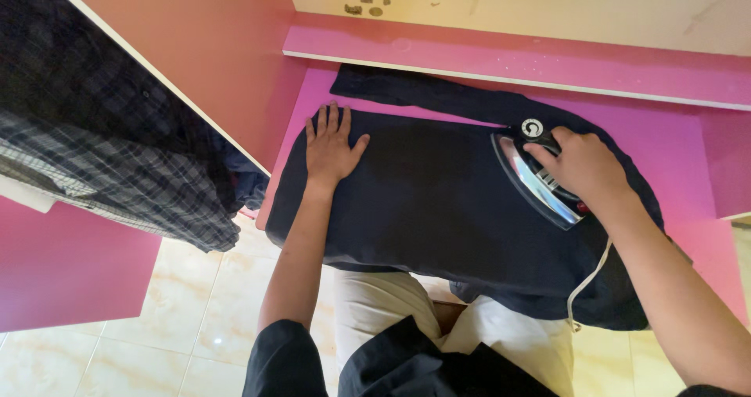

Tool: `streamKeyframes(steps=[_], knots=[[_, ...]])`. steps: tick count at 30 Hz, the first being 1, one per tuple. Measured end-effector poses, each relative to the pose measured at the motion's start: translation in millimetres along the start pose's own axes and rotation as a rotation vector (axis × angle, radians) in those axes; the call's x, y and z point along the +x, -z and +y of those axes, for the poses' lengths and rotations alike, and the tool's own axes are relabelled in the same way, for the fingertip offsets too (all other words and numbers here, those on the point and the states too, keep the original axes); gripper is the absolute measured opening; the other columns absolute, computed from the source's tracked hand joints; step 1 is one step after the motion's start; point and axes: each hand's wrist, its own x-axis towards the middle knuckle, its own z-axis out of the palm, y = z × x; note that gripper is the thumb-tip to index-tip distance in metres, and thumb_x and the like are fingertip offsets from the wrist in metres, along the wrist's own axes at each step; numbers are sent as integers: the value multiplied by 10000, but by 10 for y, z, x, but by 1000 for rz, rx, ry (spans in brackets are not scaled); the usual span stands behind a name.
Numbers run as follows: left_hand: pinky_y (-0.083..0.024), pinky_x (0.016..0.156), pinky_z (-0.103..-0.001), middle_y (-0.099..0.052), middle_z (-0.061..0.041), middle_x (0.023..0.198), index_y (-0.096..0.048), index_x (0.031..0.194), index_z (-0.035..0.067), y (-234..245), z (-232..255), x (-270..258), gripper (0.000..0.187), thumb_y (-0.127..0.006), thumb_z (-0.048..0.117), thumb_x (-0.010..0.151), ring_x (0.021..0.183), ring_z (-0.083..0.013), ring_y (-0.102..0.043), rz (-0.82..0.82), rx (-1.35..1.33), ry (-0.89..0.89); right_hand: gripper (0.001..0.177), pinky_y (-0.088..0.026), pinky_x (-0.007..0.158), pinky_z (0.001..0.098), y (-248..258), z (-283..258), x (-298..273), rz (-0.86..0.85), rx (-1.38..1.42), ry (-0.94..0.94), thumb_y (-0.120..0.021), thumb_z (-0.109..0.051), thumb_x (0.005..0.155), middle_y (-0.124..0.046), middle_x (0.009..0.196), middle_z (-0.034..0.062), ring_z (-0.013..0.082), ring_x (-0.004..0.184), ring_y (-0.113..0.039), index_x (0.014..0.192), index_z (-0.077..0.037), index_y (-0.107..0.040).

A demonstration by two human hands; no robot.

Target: The person irons a dark-colored shirt laid out on a pink ironing board. They use an electric iron to smooth the sleeves and body of the shirt, then fold the garment.

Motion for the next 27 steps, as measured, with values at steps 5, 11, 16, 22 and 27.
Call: streamKeyframes(steps=[5, 11, 16, 22, 27], knots=[[-121, 1237, -591, -304, -197, 1650, -405, 1568, 80, -51, -24, -4, 807, -489, 605, 962, 1538, -372, -227, 23, 4, -10, 514, -573, 645, 497, 148, -89, -158, -123, 67, -6, -714, -538, 883, -691, 703, 247, 442, 700, -699, 1032, -47, -741], [-129, 1224, -599, -297, -237, 1634, -407, 1550, 51, -28, -20, 8, 793, -530, 568, 962, 1529, -392, -214, 24, -37, -25, 512, -567, 645, 489, 191, -399, -169, -91, 62, 148, -723, -533, 876, -703, 725, 246, 445, 713, -697, 1037, -48, -756], [-172, 1213, -600, -309, -272, 1630, -438, 1529, 14, 110, -146, -114, 660, -549, 391, 999, 1532, -426, -224, 22, -218, -106, 543, -583, 690, 487, 39, -944, 19, -142, 132, 273, -688, -558, 882, -720, 771, 243, 431, 750, -719, 1075, -53, -740], [-222, 1218, -563, -371, -258, 1599, -467, 1495, 9, 150, -390, -685, 616, -546, 375, 1007, 1513, -403, -296, 7, -58, -20, 543, -570, 761, 517, -297, -1655, 273, -244, 153, 416, -670, -572, 898, -736, 898, 234, 442, 875, -707, 1092, -67, -722], [-210, 1233, -549, -406, -219, 1592, -478, 1504, 24, 188, -457, -869, 648, -539, 435, 1007, 1506, -340, -340, 156, 4, -72, 551, -563, 746, 532, -542, -1956, 544, -87, 144, 490, -692, -569, 908, -723, 911, 257, 458, 863, -698, 1043, -36, -723]])
